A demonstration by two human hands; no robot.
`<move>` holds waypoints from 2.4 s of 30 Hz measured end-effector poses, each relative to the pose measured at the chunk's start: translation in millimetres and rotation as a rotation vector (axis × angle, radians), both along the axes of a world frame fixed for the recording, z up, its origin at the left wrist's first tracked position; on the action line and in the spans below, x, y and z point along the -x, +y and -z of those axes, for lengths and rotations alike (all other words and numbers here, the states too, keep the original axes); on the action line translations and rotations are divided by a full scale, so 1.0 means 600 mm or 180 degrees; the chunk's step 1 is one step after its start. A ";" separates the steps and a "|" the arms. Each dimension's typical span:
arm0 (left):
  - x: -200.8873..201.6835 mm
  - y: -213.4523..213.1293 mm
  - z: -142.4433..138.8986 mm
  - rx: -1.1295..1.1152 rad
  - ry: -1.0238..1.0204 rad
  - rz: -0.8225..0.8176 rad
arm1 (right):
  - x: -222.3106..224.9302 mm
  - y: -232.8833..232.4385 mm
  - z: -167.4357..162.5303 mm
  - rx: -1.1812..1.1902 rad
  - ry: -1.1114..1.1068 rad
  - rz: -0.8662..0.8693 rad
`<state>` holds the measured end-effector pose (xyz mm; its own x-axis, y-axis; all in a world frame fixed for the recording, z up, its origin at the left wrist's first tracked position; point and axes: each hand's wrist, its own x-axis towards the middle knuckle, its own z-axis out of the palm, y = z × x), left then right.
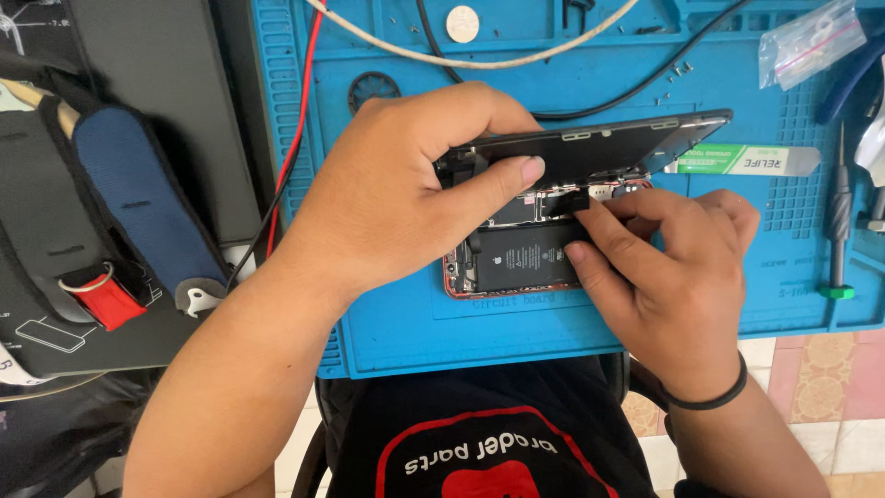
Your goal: The person reassembles an opened smartphone on a blue repair mat, holding the detached screen, working on the internal components with a screwdriver and fingers, then presses the screen into place and plugs a charging cable into the phone to test it.
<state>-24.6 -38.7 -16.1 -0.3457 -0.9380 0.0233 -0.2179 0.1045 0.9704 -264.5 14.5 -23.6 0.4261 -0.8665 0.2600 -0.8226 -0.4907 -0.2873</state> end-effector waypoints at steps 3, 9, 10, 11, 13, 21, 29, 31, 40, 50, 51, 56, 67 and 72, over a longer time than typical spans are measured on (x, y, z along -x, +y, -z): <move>-0.001 0.001 -0.001 -0.0155 -0.0020 -0.0009 | -0.003 -0.004 -0.007 0.0111 0.0187 -0.0099; 0.001 0.001 0.002 0.0357 0.0048 -0.0005 | -0.002 -0.009 -0.020 0.0360 0.0559 -0.0334; 0.002 0.001 0.003 0.0303 0.0027 -0.0015 | -0.001 -0.009 -0.021 0.0341 0.0542 -0.0343; 0.001 0.001 0.003 0.0246 0.0005 -0.0027 | -0.001 -0.009 -0.022 0.0318 0.0523 -0.0355; 0.001 0.001 0.004 0.0195 -0.0027 -0.0042 | -0.001 -0.008 -0.022 0.0222 0.0425 -0.0324; 0.002 0.002 0.005 0.0123 -0.0060 -0.0045 | -0.005 0.000 -0.009 0.0085 0.0195 -0.0001; 0.000 0.005 0.017 0.0423 0.0012 0.0000 | 0.003 0.005 0.002 -0.0138 -0.0236 0.0133; -0.001 0.005 0.017 0.0380 -0.0003 -0.0014 | 0.002 0.004 0.002 -0.0130 -0.0222 0.0161; 0.001 0.003 0.013 0.0314 -0.0068 -0.0021 | -0.004 0.006 -0.006 -0.0052 -0.0024 0.0015; 0.000 0.004 0.014 0.0624 0.0042 0.0008 | 0.007 0.020 0.008 -0.0534 -0.0864 0.0475; 0.000 0.004 0.014 0.0696 0.0069 0.0021 | 0.007 0.021 0.010 -0.0762 -0.1174 0.0719; 0.001 0.008 0.012 0.0433 -0.0038 -0.0012 | 0.006 0.014 0.023 -0.0755 -0.1131 0.0778; 0.008 0.009 0.011 0.0367 -0.0054 -0.0061 | 0.007 0.003 0.026 -0.0876 -0.1119 0.0929; 0.011 0.011 0.013 0.0468 -0.0062 -0.0070 | 0.010 -0.001 0.023 -0.0975 -0.1192 0.0906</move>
